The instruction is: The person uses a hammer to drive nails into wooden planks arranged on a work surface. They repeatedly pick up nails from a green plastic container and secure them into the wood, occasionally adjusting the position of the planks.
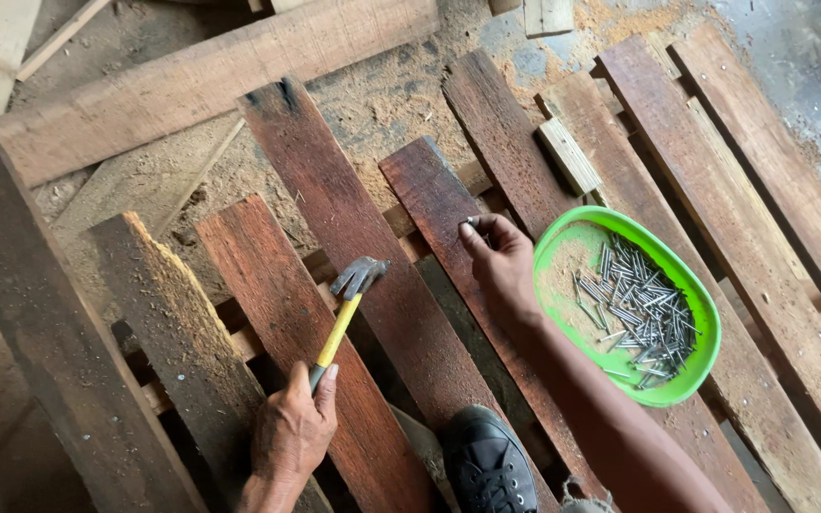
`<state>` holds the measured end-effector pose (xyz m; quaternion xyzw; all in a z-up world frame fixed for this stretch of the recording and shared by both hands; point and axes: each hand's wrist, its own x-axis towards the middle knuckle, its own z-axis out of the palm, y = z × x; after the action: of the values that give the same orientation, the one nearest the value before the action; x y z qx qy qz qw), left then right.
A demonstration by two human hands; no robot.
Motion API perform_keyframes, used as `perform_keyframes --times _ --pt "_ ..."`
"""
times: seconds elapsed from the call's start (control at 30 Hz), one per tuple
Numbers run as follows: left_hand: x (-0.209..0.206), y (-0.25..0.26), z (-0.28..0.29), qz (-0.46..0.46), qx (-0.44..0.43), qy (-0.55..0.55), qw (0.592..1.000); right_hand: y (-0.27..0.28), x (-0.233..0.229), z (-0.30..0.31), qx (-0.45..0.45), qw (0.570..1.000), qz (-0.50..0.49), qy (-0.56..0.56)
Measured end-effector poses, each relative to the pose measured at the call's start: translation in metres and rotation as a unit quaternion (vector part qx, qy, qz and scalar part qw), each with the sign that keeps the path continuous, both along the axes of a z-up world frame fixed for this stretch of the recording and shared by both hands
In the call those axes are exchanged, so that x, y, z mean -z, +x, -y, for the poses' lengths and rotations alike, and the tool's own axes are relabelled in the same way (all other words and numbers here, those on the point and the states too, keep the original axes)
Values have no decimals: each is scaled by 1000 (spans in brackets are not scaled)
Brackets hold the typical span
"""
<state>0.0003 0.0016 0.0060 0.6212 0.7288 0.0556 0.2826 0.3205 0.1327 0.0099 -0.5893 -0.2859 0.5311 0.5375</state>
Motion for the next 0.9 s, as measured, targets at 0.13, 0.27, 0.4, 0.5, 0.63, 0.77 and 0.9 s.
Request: perform_keyframes --times 0.13,0.27,0.4,0.5,0.63,0.77,0.9 --pt "-2 -3 -6 41 -17 -37 998 -5 45 -5 12 968 239 73" --pt "-23 6 -15 92 -24 -40 995 -11 57 -6 44 961 240 126" --pt "-44 22 -34 88 17 1 996 -10 56 -11 25 944 296 144" --pt "-60 37 -43 122 75 45 989 -11 52 -8 9 939 308 150" --pt "-75 57 -60 106 138 121 977 -14 42 -11 1 937 316 148" --pt "-64 65 -74 10 168 -56 984 -12 42 -11 -4 923 355 145" --pt "-94 70 -66 53 165 78 982 2 72 -2 -2 926 353 131"
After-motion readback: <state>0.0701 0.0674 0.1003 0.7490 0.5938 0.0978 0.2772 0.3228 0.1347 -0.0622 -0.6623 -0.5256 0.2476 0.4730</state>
